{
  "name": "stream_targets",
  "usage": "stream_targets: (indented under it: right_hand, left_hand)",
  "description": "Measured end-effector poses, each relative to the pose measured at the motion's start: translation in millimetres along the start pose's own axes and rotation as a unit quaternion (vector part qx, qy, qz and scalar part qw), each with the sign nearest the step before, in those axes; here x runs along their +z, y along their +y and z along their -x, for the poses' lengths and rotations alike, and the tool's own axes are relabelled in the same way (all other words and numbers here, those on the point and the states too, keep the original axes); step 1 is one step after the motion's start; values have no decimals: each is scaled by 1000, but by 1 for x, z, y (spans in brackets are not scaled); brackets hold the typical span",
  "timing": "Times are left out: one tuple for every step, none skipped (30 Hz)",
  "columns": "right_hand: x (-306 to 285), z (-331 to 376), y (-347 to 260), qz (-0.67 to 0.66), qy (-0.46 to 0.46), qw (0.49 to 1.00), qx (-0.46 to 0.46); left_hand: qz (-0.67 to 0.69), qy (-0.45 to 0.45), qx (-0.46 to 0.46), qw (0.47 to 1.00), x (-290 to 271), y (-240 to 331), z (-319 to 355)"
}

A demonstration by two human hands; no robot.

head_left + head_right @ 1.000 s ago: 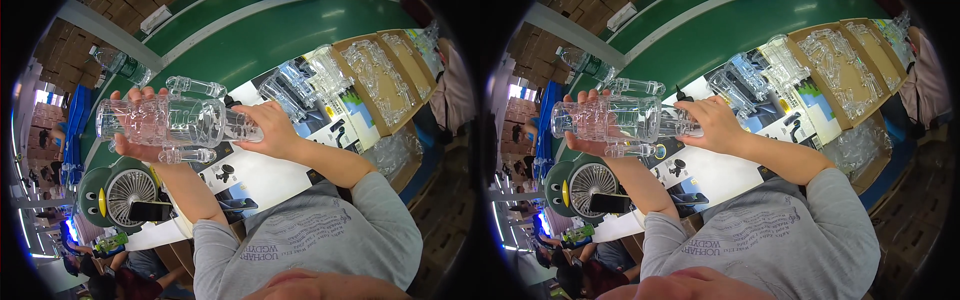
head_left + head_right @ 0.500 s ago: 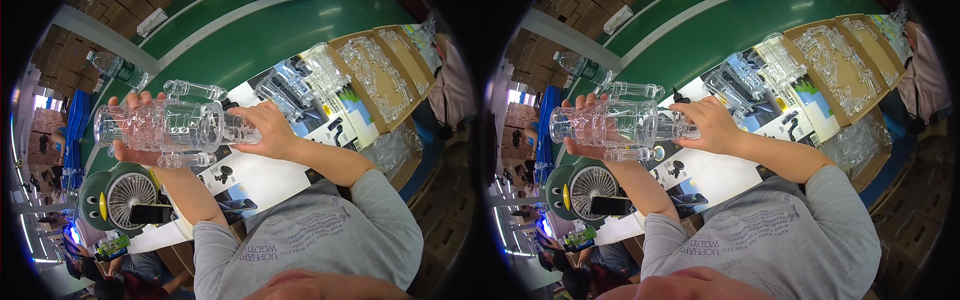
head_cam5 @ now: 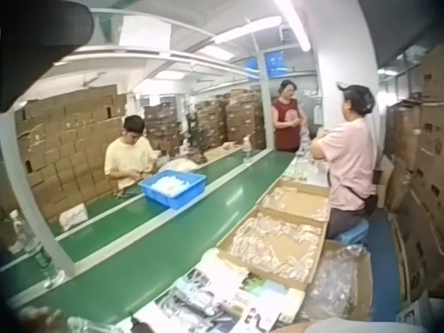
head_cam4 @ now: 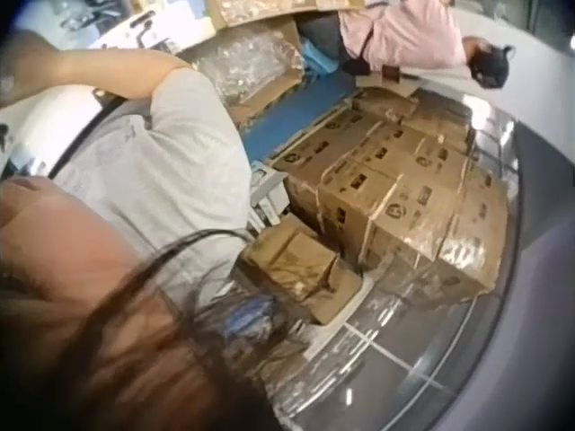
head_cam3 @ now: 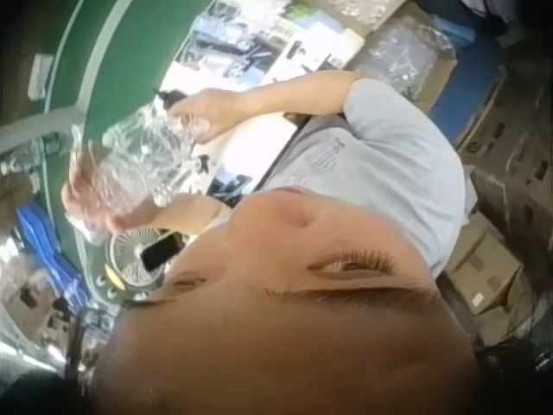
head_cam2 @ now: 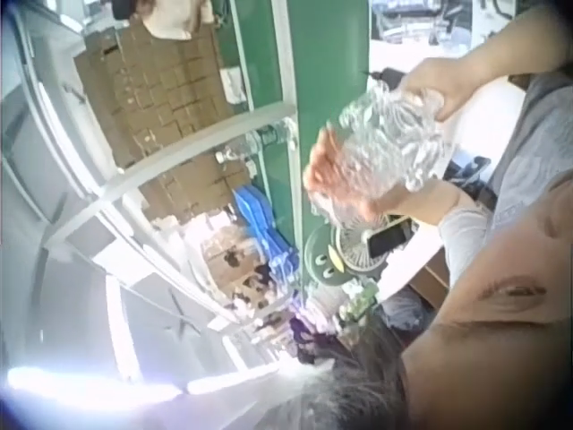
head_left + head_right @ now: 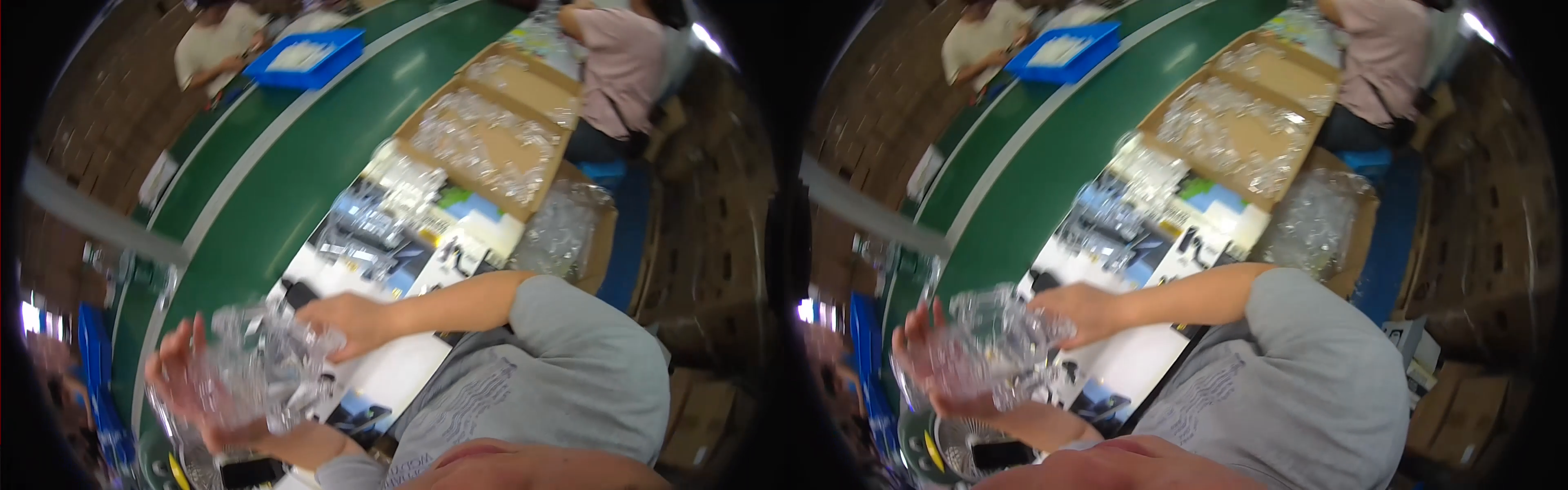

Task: Apply adhesive from a squeeze bottle to plastic parts and assemble them into larger products on a production line.

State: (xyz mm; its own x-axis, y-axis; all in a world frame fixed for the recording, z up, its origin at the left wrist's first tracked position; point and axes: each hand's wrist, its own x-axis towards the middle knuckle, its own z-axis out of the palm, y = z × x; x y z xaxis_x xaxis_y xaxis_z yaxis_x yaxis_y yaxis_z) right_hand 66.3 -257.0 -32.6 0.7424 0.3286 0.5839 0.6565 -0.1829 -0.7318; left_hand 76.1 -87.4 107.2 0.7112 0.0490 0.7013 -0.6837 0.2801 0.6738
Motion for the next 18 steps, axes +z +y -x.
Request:
stream_targets:
  right_hand:
    - [-4, 5, 1, -1, -7, 1000, -4]
    - [-8, 9, -2, -9, -10, 1000, -3]
    - [-7, 9, -9, -27, -18, 999, -8]
    - [-4, 8, -12, -14, -12, 1000, -10]
    - [-2, 10, -14, -13, -8, 1000, -16]
    - [0, 11, -15, -13, -5, 1000, -22]
    - [3, 13, -16, -5, 3, 1000, -20]
    - [6, 14, -18, -6, -9, 1000, 10]
    - [6, 14, -19, -10, -20, 999, 39]
    - [5, 14, -19, -9, 14, 1000, 20]
    - [4, 14, -19, -8, 19, 1000, 20]
    - [4, 14, -20, -5, 33, 999, 20]
    - [3, 14, -20, -2, 46, 999, 20]
    - [2, 12, -20, -1, 49, 999, 21]
    - [0, 10, -21, -27, 3, 999, 36]
    - [-1, 8, -21, -53, -43, 996, 50]
    - [-2, 9, -21, -52, -41, 996, 51]
    - [-2, 10, -22, -52, -47, 996, 49]
  left_hand:
    - [-24, 30, 3, 999, 9, 1, 4]
    - [34, -59, 5, 998, -11, -2, 7]
    - [81, -144, 12, 986, -33, -1, 4]
    - [106, -208, 25, 972, -31, 5, 4]
    - [132, -271, 35, 953, -26, 9, 4]
    - [169, -307, 40, 936, -21, 8, 3]
    - [178, -314, 41, 932, -14, 8, 5]
    - [140, -251, 53, 957, -4, 12, 10]
    - [99, -185, 63, 976, 3, 14, 14]
    - [103, -189, 62, 975, 8, 12, 15]
    - [115, -154, 53, 980, 12, 10, 14]
    - [126, -117, 44, 984, 16, 8, 14]
    - [136, -80, 35, 987, 18, 7, 13]
    - [137, -83, 34, 987, 19, 6, 12]
    - [155, -88, 45, 983, 20, 5, 11]
    - [173, -92, 56, 979, 21, 4, 10]
    - [175, -93, 55, 979, 22, 3, 10]
    - [205, -116, 65, 970, 22, 3, 10]
